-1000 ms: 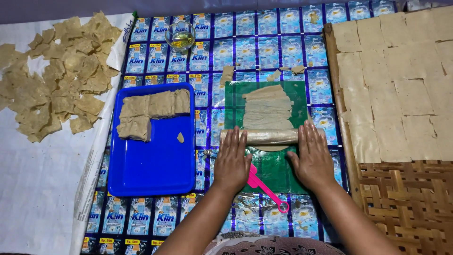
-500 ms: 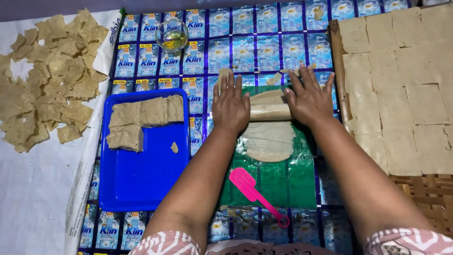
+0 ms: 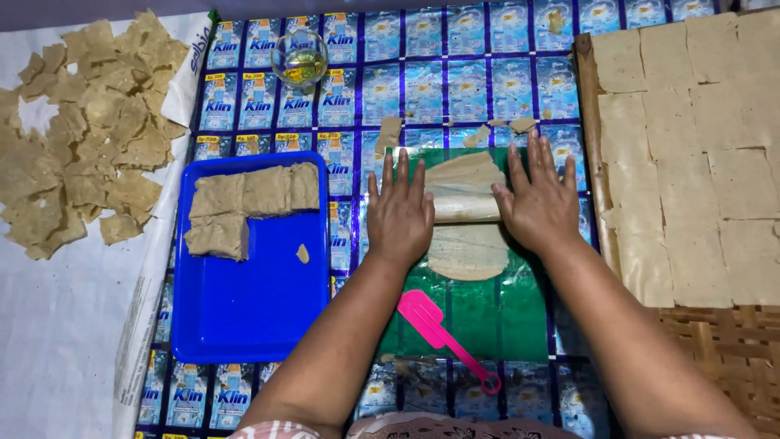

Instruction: Rolling out dough pieces with a rolling pin, cutting them into square shapes with a spatula, and placing them onto a large bamboo drying tray.

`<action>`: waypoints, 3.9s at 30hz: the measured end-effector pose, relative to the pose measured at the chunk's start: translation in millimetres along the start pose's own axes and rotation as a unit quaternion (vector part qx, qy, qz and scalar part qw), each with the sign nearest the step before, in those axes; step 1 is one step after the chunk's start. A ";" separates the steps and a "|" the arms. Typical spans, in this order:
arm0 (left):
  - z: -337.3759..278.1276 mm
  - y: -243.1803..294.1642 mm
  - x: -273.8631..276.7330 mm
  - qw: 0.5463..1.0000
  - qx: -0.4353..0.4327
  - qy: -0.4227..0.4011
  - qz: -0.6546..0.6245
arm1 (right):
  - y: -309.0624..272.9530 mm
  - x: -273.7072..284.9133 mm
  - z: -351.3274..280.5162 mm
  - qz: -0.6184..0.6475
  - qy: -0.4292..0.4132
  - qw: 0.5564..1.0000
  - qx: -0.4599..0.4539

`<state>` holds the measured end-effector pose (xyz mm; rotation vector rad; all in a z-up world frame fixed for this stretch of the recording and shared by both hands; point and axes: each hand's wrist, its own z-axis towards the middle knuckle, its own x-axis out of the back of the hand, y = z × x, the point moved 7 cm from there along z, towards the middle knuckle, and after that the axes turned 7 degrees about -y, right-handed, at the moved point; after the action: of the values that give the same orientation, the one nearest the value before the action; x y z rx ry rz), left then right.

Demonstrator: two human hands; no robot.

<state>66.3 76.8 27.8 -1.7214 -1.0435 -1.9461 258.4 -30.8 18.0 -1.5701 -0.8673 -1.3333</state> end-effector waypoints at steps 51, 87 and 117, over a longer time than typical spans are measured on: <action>-177.7 -46.5 -6.3 0.939 0.033 0.168 -0.300 | 48.9 49.1 -44.7 -0.043 0.059 0.997 0.037; -177.3 -40.2 7.8 0.943 0.022 0.182 -0.276 | -73.1 27.1 -5.9 0.020 0.074 0.981 0.178; -180.7 -42.4 4.1 0.947 0.033 0.156 -0.278 | -53.8 -46.4 -175.4 0.051 0.001 0.989 -0.140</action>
<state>-90.7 -21.9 19.9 -1.0960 -1.5627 -2.3736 135.8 -172.0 -10.7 -1.8023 -0.6087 -1.4279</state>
